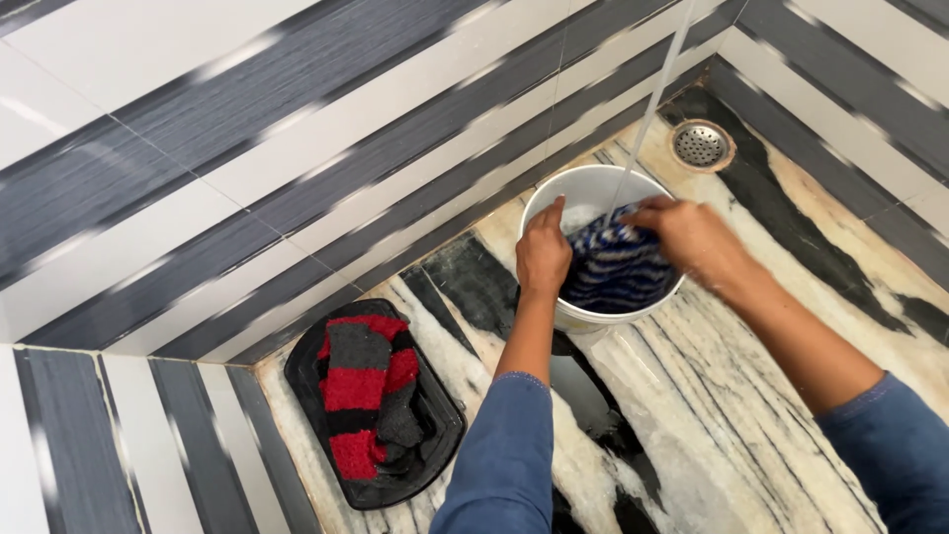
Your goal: The person washes a blue and white striped cloth and a red and black striped mat in a bucket under a running tap, wrings them out, and hangs them back onto the tap to dry.
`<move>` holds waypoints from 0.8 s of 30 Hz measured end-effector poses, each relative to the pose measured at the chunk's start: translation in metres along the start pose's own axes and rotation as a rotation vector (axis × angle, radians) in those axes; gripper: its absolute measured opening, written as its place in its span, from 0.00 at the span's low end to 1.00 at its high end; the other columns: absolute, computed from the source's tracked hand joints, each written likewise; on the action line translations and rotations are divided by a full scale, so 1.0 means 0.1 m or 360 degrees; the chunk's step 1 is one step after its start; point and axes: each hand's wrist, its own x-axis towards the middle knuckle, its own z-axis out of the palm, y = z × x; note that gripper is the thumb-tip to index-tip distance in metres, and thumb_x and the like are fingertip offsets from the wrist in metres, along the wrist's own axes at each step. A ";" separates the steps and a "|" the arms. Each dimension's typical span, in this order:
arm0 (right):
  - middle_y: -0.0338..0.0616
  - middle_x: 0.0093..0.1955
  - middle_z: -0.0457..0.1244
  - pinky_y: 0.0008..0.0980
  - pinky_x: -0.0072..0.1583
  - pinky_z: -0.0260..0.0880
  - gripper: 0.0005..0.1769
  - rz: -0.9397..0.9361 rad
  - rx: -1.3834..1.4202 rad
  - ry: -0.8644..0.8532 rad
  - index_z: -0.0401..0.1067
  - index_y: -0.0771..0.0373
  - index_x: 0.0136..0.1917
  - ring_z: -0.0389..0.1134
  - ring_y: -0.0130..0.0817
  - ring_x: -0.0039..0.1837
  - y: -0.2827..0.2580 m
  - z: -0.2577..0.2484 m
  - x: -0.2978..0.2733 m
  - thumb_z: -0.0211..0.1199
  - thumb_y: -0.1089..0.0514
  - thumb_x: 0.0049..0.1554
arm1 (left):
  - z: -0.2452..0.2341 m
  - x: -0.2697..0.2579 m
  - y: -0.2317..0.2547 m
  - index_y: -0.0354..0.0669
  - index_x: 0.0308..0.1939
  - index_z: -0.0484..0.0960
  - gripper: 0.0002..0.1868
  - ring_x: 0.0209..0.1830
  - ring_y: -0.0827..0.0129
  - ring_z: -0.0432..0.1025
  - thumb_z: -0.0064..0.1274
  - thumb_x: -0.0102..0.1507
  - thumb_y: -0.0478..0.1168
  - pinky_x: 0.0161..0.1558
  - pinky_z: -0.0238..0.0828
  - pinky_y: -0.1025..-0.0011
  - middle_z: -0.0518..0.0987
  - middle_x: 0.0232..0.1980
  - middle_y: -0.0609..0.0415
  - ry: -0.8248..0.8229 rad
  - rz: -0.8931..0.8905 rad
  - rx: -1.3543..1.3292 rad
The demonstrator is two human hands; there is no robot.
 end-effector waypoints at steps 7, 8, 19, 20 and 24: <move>0.50 0.85 0.34 0.44 0.76 0.53 0.38 -0.0249 0.0159 -0.1089 0.63 0.32 0.75 0.48 0.52 0.81 0.23 1.41 0.34 0.71 0.51 0.55 | -0.01 -0.01 -0.02 0.48 0.72 0.70 0.27 0.52 0.48 0.77 0.44 0.68 0.32 0.52 0.75 0.55 0.82 0.52 0.41 -0.0040 -0.0064 -0.0041; 0.49 0.85 0.34 0.44 0.76 0.52 0.39 -0.0265 0.0164 -0.1180 0.63 0.32 0.75 0.47 0.51 0.81 0.28 1.63 0.43 0.72 0.52 0.54 | 0.00 -0.01 -0.04 0.48 0.72 0.69 0.27 0.52 0.48 0.77 0.45 0.68 0.33 0.52 0.76 0.55 0.82 0.52 0.41 -0.0033 -0.0061 -0.0036; 0.53 0.63 0.59 0.45 0.63 0.65 0.24 -0.0363 -0.0143 -0.1326 0.73 0.47 0.64 0.64 0.51 0.63 0.42 3.26 1.22 0.65 0.56 0.53 | 0.02 -0.03 -0.06 0.48 0.72 0.70 0.28 0.52 0.48 0.77 0.46 0.66 0.32 0.53 0.75 0.55 0.82 0.51 0.42 -0.0020 -0.0082 -0.0083; 0.53 0.62 0.60 0.45 0.62 0.66 0.23 -0.0339 -0.0143 -0.1324 0.74 0.47 0.64 0.65 0.51 0.62 0.41 3.29 1.23 0.65 0.56 0.54 | 0.01 -0.03 -0.06 0.49 0.72 0.70 0.28 0.52 0.49 0.77 0.46 0.66 0.32 0.53 0.75 0.55 0.82 0.51 0.43 -0.0039 -0.0111 -0.0108; 0.53 0.59 0.63 0.45 0.60 0.67 0.20 -0.0271 -0.0133 -0.1259 0.75 0.50 0.61 0.67 0.51 0.59 0.36 3.21 1.22 0.63 0.58 0.55 | 0.02 -0.02 -0.05 0.50 0.70 0.72 0.25 0.54 0.51 0.77 0.48 0.68 0.34 0.54 0.75 0.56 0.83 0.52 0.45 0.0010 0.0009 -0.0064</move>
